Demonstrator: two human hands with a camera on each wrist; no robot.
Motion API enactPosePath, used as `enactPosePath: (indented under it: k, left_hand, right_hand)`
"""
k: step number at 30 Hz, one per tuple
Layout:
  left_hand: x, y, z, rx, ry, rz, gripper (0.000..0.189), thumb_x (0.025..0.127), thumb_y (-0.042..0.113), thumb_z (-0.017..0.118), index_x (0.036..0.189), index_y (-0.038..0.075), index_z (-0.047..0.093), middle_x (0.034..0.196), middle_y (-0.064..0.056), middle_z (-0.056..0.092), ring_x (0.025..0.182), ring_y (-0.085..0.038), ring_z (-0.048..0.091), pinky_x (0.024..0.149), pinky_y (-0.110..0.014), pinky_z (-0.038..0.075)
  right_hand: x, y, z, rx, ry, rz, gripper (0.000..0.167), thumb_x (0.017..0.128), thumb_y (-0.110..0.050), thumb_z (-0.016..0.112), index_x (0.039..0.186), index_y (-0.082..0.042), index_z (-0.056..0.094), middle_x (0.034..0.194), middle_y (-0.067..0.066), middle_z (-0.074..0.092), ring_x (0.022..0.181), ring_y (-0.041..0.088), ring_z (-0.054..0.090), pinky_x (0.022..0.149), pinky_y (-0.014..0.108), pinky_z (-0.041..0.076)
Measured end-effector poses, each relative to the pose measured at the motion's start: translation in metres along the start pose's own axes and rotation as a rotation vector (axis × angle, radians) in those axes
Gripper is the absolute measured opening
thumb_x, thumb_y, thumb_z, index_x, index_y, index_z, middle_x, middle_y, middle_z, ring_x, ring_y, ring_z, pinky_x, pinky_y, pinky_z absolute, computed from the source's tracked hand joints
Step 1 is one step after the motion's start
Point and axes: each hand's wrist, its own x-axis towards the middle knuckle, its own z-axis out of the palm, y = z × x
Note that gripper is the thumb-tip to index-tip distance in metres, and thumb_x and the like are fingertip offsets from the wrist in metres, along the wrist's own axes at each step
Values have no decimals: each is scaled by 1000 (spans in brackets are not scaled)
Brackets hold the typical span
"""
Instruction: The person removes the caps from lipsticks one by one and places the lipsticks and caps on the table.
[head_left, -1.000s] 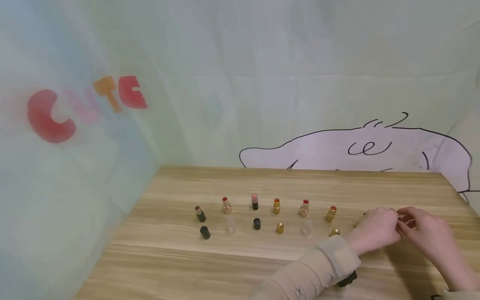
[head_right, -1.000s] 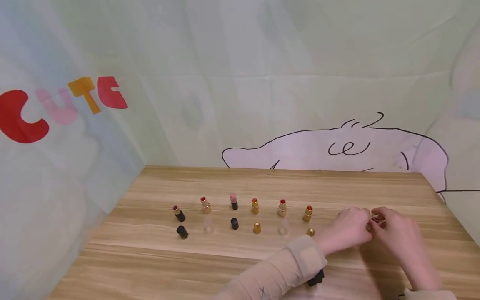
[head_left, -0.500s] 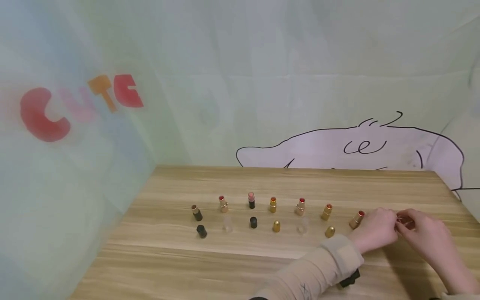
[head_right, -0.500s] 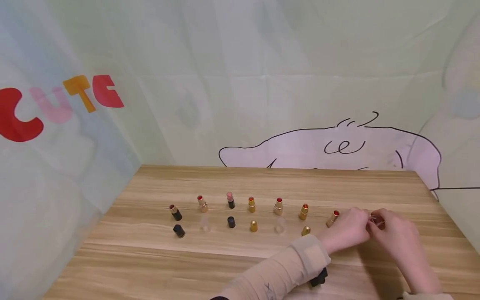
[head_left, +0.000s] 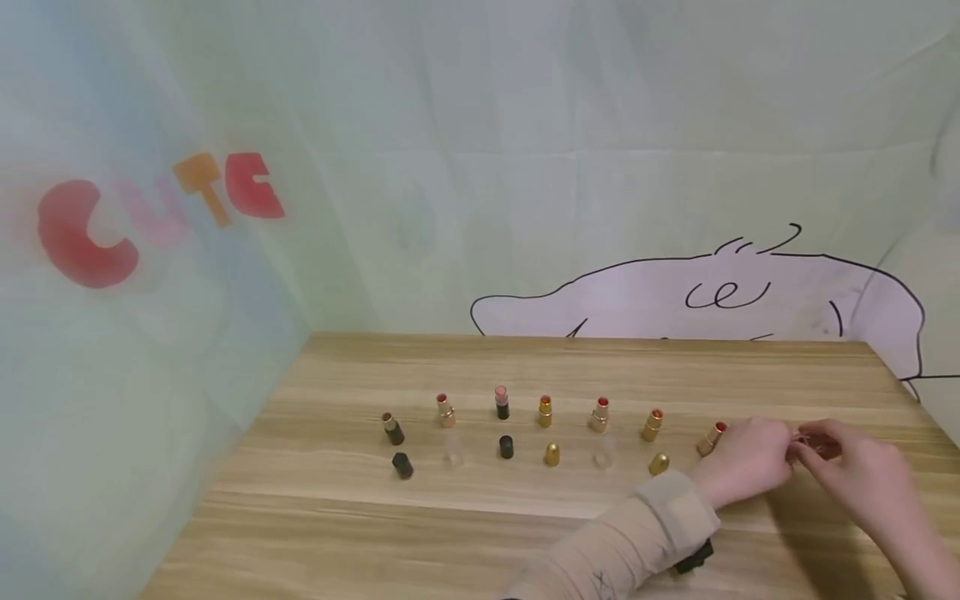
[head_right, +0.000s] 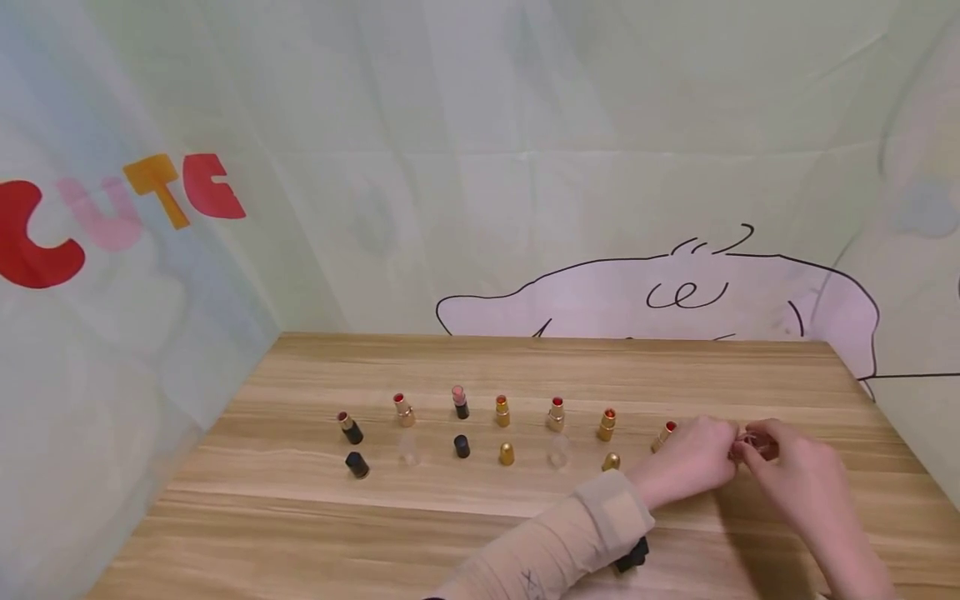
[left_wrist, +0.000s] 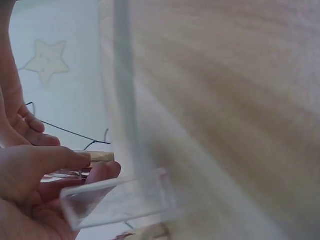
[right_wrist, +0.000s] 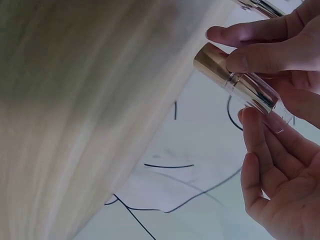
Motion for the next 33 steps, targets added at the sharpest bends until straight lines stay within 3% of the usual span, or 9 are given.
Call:
enactPosePath:
  k: [8,12,15,16,18,20,24,29,33]
  left_hand:
    - [-8,0,-21,-19,-11,13,16,88,37,65,80,30,53,64,19,47,52,4,40,45,-13,32]
    - [-13,-3,-31,-47,-10,22,14,88,39,64,83,32,54,65,20,48,53,5,41,47,-12,33]
    - [-17,-6,-37,-64,-3,45,13,88,39,64,84,32,54,66,21,48,53,6,41,47,-11,33]
    - [-18,-7,-39,-70,-3,52,12,88,40,64,86,32,55,66,22,48,53,6,41,48,-11,33]
    - [-19,-8,-41,-83,-3,61,11,88,41,64,89,34,57,69,23,49,55,7,41,48,-10,33]
    - [-20,-9,-42,-98,-1,77,12,87,42,65,94,35,59,74,25,53,57,9,42,51,-8,32]
    - [-24,-13,-46,-119,9,112,16,87,44,65,102,36,62,86,27,59,65,12,43,55,-6,31]
    - [-31,-19,-53,-172,38,138,22,88,45,64,108,35,63,89,26,57,70,13,43,59,-4,30]
    - [-36,-22,-55,-214,49,143,24,90,44,63,111,33,64,87,24,52,70,13,42,59,-3,30]
  right_hand:
    - [-5,-8,-22,36,79,55,31,83,-25,74,97,3,69,80,22,71,66,-31,29,52,17,30]
    - [-9,-10,-28,127,86,114,33,85,-22,72,103,5,67,73,-15,68,68,-33,30,54,8,30]
    - [-12,-10,-30,194,93,138,33,87,-17,70,107,8,65,77,-44,44,69,-31,34,55,4,31]
    - [-14,-10,-30,208,92,144,33,88,-17,69,107,10,64,78,-45,44,70,-30,35,54,3,32]
    - [-16,-9,-31,259,103,143,22,88,-14,69,106,-1,68,82,-50,38,70,-28,38,55,2,34]
    - [-17,-7,-33,325,121,121,18,88,-9,68,103,-18,69,83,-48,44,70,-26,43,57,2,36]
    - [-19,-2,-35,441,149,83,49,87,0,66,101,-46,59,85,-44,53,71,-21,50,59,1,38]
    - [-18,2,-35,532,134,72,54,89,4,61,105,-48,57,84,-39,58,68,-19,56,60,0,40]
    - [-18,5,-34,676,120,47,54,91,9,54,108,-42,61,85,-32,65,69,-15,61,65,0,43]
